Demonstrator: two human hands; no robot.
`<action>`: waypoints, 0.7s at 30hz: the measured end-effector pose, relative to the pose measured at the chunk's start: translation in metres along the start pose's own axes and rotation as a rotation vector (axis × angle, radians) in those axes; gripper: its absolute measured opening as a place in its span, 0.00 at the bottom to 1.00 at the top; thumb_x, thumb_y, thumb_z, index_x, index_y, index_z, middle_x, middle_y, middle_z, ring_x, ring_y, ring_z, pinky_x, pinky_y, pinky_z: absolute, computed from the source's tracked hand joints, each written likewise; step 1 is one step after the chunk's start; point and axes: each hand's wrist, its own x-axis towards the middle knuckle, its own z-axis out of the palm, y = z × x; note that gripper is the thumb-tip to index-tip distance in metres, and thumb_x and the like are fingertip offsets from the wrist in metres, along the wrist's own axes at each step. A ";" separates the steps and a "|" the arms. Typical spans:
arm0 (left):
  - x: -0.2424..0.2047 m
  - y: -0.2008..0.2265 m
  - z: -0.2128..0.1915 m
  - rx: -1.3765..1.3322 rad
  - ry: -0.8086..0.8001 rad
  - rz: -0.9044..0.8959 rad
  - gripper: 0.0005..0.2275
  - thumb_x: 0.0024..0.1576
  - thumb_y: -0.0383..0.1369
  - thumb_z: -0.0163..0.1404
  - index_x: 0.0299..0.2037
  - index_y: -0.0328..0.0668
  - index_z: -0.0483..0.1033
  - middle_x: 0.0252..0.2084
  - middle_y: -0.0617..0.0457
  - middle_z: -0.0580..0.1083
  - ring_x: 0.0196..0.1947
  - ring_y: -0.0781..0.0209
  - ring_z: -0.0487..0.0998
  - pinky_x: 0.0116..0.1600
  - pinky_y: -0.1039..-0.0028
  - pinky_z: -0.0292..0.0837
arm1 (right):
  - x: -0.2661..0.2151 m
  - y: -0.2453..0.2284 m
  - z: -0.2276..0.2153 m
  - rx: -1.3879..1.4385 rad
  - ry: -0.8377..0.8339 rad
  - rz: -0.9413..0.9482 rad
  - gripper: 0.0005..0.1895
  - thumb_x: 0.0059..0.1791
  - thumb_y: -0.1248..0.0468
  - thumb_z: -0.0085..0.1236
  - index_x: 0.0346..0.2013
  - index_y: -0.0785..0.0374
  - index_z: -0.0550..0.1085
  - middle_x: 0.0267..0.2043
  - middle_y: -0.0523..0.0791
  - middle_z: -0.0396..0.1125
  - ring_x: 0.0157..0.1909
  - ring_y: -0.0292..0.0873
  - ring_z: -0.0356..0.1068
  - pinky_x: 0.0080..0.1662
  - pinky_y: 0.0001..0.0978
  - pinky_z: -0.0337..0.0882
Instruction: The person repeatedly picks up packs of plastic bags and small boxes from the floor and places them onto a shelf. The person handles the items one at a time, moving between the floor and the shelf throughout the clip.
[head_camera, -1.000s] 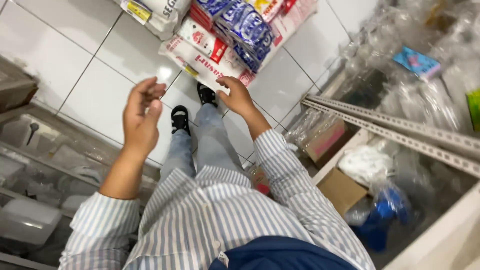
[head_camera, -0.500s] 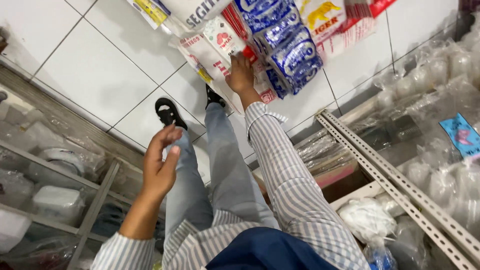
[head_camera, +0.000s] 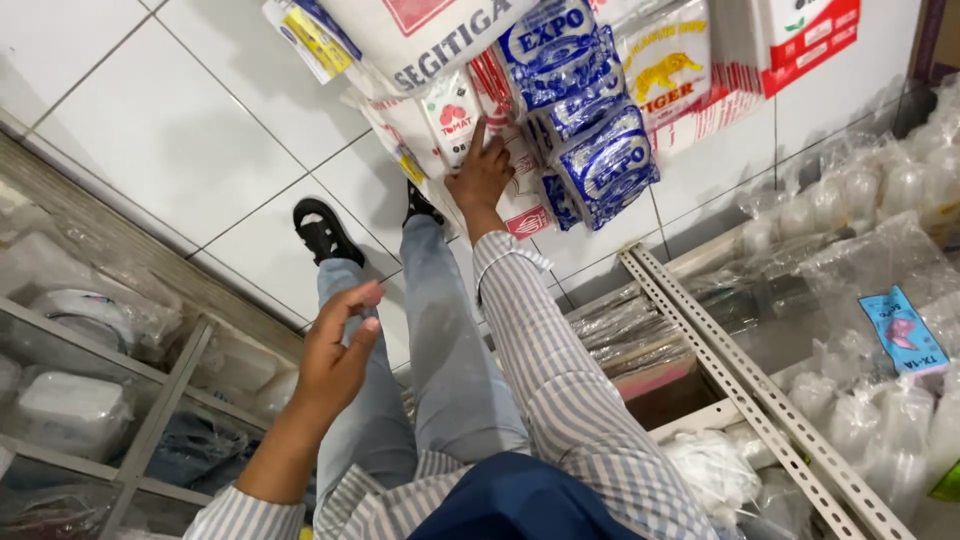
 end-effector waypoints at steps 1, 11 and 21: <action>0.000 -0.002 0.001 -0.003 -0.009 -0.011 0.17 0.64 0.30 0.49 0.63 0.34 0.69 0.59 0.45 0.75 0.60 0.56 0.75 0.65 0.68 0.68 | 0.002 0.001 -0.002 0.034 -0.038 -0.003 0.68 0.30 0.52 0.77 0.74 0.54 0.42 0.65 0.60 0.51 0.62 0.63 0.55 0.56 0.59 0.62; -0.015 -0.021 -0.003 -0.035 -0.130 -0.089 0.18 0.63 0.30 0.51 0.63 0.34 0.70 0.58 0.46 0.74 0.60 0.57 0.74 0.65 0.68 0.67 | -0.027 0.076 0.011 0.921 -0.315 -0.175 0.54 0.38 0.63 0.61 0.77 0.50 0.48 0.53 0.57 0.64 0.50 0.54 0.67 0.42 0.45 0.72; -0.035 -0.031 -0.040 -0.223 -0.284 -0.140 0.24 0.65 0.43 0.45 0.68 0.41 0.63 0.64 0.47 0.70 0.64 0.55 0.70 0.65 0.62 0.65 | -0.269 0.020 -0.083 1.442 -0.375 -0.610 0.43 0.43 0.69 0.55 0.73 0.55 0.58 0.71 0.49 0.56 0.68 0.47 0.60 0.66 0.39 0.63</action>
